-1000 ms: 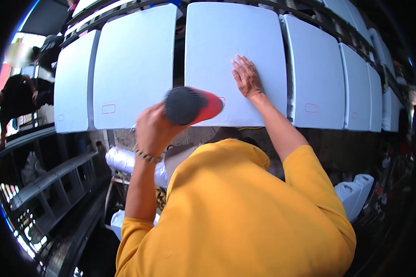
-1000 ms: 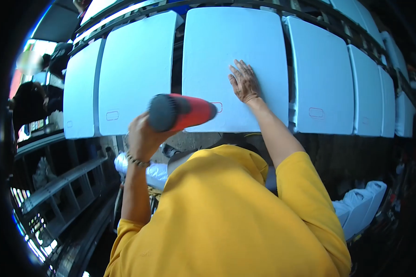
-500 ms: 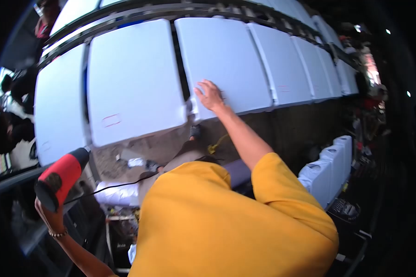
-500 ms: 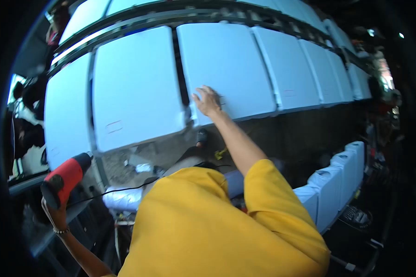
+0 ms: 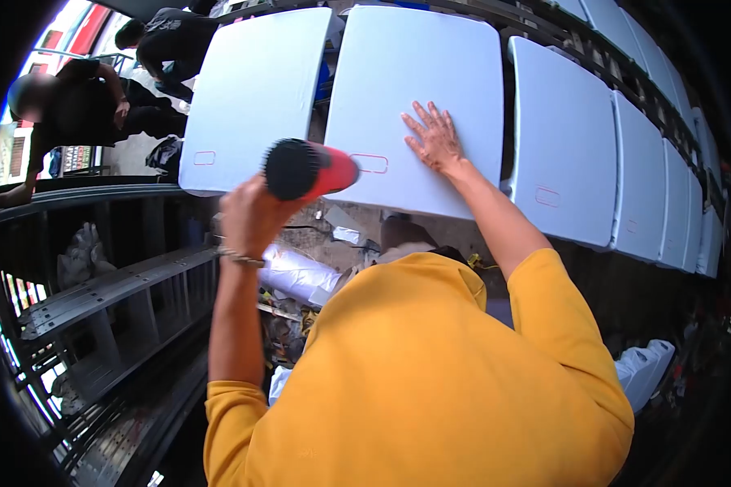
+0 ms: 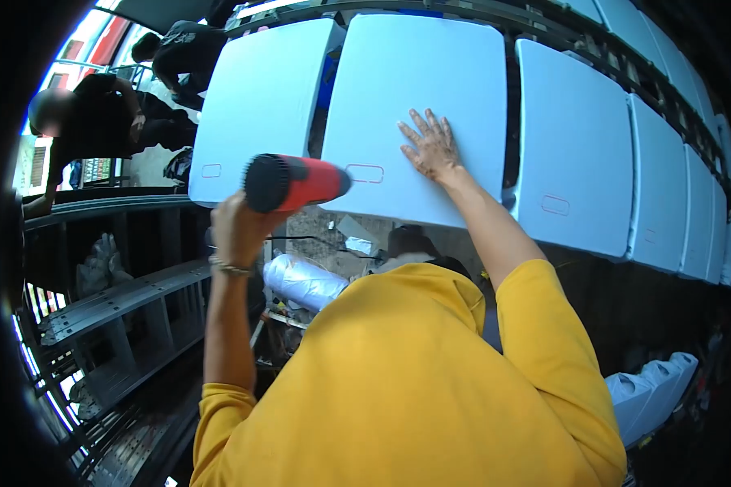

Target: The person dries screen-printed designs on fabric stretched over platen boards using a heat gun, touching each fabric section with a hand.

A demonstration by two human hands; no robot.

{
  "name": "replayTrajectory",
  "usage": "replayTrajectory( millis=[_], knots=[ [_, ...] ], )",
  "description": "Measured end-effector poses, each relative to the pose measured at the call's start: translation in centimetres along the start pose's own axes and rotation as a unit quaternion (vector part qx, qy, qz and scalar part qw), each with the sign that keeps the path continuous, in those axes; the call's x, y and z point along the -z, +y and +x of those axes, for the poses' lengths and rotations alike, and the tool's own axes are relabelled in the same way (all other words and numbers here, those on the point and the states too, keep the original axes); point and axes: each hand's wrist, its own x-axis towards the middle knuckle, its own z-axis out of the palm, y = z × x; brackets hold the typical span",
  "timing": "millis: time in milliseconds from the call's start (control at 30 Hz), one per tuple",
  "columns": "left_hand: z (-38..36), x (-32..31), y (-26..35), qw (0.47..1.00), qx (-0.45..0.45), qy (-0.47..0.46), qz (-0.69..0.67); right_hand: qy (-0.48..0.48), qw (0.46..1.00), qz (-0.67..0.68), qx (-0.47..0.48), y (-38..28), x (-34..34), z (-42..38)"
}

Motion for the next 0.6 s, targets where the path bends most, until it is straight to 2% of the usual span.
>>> replayTrajectory(
  millis=[67, 100, 133, 300, 433, 533, 600],
  knots=[
    [1.4, -2.1, 1.8, 0.999, 0.014, -0.026, -0.037, 0.003, 1.0, 0.006, 0.007, 0.9, 0.4, 2.7],
    [2.3, -2.6, 2.3, 0.997, -0.016, -0.049, -0.048, 0.0, 1.0, 0.007, 0.008, 1.4, 0.6, 3.5],
    [3.1, -2.9, 2.9, 0.996, -0.009, -0.076, -0.051, 0.006, 1.0, 0.006, 0.014, 1.8, 0.7, 4.4],
    [6.1, -4.6, 4.5, 0.999, -0.009, -0.016, -0.031, 0.023, 1.0, -0.01, 0.013, 2.3, 1.3, 5.7],
    [8.2, -3.4, 4.7, 0.995, -0.026, -0.091, -0.022, 0.02, 1.0, 0.001, 0.009, 2.5, 1.2, 5.9],
    [8.3, -4.6, 4.5, 0.998, -0.039, -0.031, -0.032, 0.037, 0.999, -0.01, 0.019, 2.5, 1.1, 5.6],
    [8.6, -4.0, 4.5, 0.996, -0.047, -0.075, -0.03, 0.031, 0.999, -0.006, 0.014, 2.4, 1.3, 5.7]
  ],
)
